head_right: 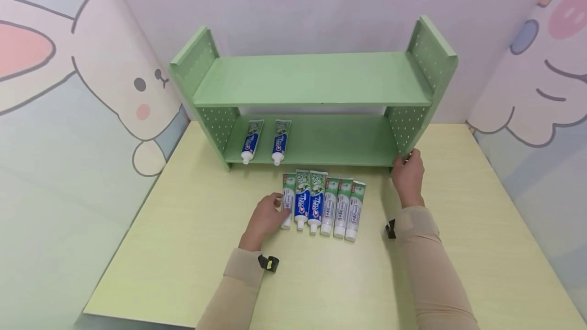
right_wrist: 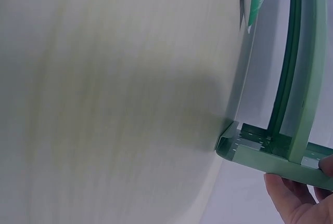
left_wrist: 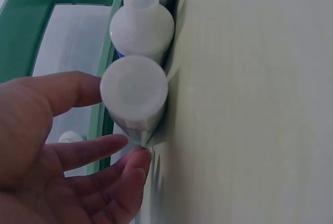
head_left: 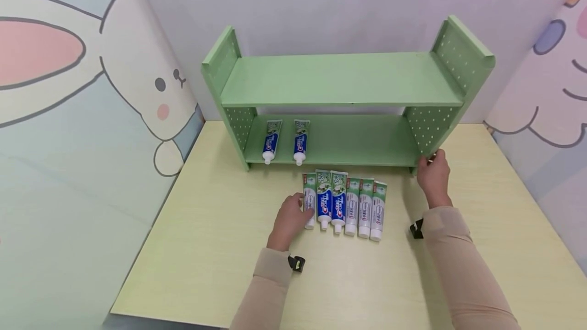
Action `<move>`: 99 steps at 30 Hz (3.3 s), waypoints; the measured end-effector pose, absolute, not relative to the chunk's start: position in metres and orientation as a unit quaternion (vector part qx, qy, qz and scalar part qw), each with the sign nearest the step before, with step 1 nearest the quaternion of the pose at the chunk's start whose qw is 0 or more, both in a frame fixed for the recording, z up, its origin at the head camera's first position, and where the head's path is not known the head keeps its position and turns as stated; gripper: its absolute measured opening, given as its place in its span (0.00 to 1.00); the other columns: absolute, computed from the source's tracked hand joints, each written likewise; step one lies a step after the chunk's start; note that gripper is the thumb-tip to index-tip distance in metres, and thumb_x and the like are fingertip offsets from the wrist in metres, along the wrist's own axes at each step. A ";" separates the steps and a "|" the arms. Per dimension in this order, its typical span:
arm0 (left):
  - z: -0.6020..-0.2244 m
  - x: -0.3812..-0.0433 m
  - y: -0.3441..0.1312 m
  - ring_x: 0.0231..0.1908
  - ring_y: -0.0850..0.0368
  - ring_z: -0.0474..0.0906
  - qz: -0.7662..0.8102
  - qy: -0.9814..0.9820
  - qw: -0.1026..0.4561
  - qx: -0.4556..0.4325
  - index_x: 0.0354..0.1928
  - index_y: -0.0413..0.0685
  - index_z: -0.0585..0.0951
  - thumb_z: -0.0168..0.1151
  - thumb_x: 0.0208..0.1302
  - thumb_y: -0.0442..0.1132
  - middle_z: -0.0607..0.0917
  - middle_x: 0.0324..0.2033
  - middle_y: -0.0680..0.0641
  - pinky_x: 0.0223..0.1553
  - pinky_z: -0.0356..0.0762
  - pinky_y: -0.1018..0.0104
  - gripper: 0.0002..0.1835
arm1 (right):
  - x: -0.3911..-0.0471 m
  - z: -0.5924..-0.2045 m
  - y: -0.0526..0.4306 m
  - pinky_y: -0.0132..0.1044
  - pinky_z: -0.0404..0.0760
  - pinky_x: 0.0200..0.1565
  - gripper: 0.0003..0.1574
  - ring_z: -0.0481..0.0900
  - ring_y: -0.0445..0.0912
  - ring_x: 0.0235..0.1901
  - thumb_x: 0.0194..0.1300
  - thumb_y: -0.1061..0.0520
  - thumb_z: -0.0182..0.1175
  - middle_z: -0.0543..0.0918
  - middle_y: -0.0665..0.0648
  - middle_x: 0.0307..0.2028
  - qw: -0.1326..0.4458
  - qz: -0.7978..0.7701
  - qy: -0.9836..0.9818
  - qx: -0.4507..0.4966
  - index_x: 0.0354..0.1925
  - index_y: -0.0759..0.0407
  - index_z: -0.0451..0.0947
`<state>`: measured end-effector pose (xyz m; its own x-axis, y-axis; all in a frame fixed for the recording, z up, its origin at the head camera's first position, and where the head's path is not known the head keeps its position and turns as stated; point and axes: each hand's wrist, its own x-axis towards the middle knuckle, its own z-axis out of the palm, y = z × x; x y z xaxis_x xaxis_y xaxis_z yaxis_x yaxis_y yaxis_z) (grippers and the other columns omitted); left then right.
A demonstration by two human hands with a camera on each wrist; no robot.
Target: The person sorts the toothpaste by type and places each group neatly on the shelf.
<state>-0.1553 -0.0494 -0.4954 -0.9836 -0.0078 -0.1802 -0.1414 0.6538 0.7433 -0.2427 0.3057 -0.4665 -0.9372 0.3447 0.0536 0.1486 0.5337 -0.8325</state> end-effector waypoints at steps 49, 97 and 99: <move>-0.498 -0.161 -0.045 0.33 0.51 0.78 0.439 0.888 0.107 -0.084 0.59 0.32 0.73 0.68 0.57 0.44 0.82 0.39 0.41 0.33 0.78 0.58 0.31 | -0.244 -0.469 0.306 0.54 0.75 0.50 0.31 0.72 0.65 0.55 0.76 0.52 0.36 0.68 0.76 0.58 0.130 0.444 -0.876 -0.137 0.67 0.73 0.54; -0.472 -0.144 -0.070 0.35 0.52 0.80 0.521 0.845 0.099 -0.070 0.61 0.35 0.74 0.69 0.59 0.40 0.81 0.41 0.43 0.34 0.79 0.60 0.29 | -0.243 -0.467 0.305 0.53 0.75 0.49 0.32 0.70 0.63 0.57 0.77 0.51 0.35 0.66 0.75 0.60 0.105 0.454 -0.873 -0.142 0.68 0.71 0.52; -0.469 -0.143 -0.070 0.36 0.52 0.79 0.518 0.848 0.094 -0.066 0.61 0.35 0.73 0.69 0.59 0.40 0.81 0.41 0.43 0.34 0.79 0.60 0.30 | -0.244 -0.467 0.306 0.52 0.75 0.49 0.32 0.70 0.63 0.57 0.77 0.51 0.35 0.66 0.75 0.60 0.104 0.454 -0.873 -0.142 0.68 0.71 0.52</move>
